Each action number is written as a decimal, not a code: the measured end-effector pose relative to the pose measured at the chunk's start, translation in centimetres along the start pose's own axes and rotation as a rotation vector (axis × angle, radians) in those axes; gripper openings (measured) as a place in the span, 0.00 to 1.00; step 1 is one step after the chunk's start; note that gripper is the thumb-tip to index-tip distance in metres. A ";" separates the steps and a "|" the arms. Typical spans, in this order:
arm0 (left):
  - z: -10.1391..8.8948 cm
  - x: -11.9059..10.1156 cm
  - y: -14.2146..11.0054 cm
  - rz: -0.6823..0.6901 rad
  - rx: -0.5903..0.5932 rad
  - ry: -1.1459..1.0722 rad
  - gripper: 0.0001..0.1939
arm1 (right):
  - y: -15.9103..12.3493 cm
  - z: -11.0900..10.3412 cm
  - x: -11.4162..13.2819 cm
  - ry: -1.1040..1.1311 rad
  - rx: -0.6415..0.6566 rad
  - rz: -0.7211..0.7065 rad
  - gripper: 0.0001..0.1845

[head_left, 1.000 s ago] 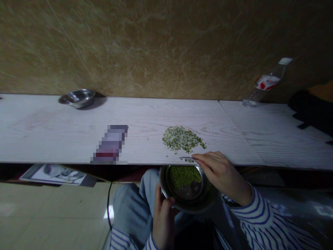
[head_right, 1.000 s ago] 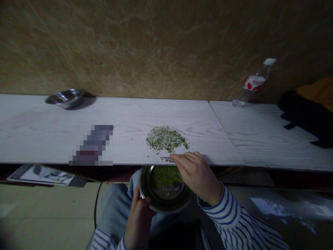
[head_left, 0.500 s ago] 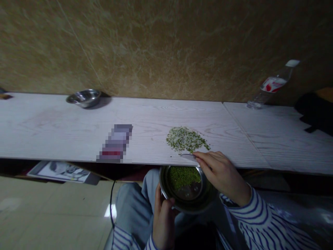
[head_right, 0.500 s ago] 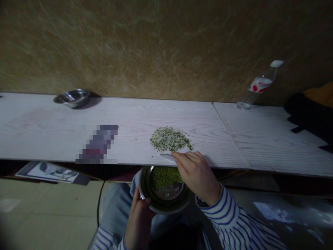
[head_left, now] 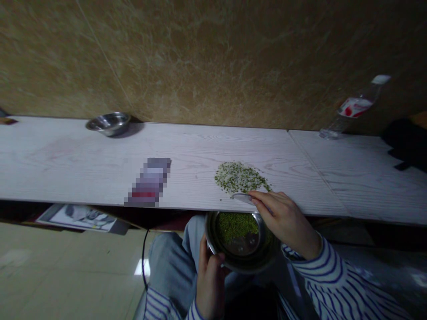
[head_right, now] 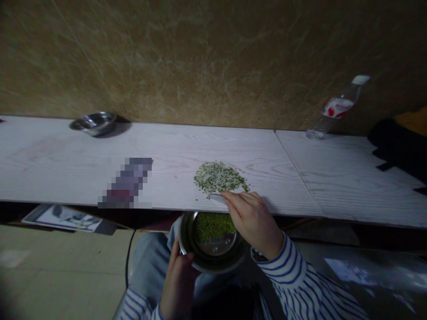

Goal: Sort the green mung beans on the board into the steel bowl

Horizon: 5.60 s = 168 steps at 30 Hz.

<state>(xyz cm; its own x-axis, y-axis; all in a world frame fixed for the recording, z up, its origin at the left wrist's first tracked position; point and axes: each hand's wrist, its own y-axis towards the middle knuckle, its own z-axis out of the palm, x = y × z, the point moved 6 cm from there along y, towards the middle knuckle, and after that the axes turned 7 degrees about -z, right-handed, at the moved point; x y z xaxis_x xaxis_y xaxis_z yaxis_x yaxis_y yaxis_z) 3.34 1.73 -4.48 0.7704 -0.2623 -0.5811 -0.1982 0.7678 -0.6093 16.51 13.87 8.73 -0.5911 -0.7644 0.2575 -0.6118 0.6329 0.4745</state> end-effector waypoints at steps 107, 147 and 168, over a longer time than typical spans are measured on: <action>-1.4 -1.7 0.7 0.066 -0.026 0.001 0.36 | 3.5 0.7 -0.1 0.034 0.040 -0.081 0.14; -1.4 -1.9 0.6 0.080 -0.023 0.031 0.35 | 3.4 0.9 1.1 0.093 0.049 -0.116 0.14; -1.3 -2.3 0.4 0.093 -0.034 0.024 0.37 | 3.9 1.1 2.2 0.108 0.036 -0.133 0.14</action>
<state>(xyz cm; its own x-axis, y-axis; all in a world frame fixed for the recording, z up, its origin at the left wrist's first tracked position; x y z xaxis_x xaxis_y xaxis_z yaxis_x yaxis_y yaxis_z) 0.73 1.88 -4.10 0.7331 -0.2046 -0.6486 -0.2889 0.7696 -0.5694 12.23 14.84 10.19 -0.4451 -0.8492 0.2840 -0.7003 0.5278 0.4806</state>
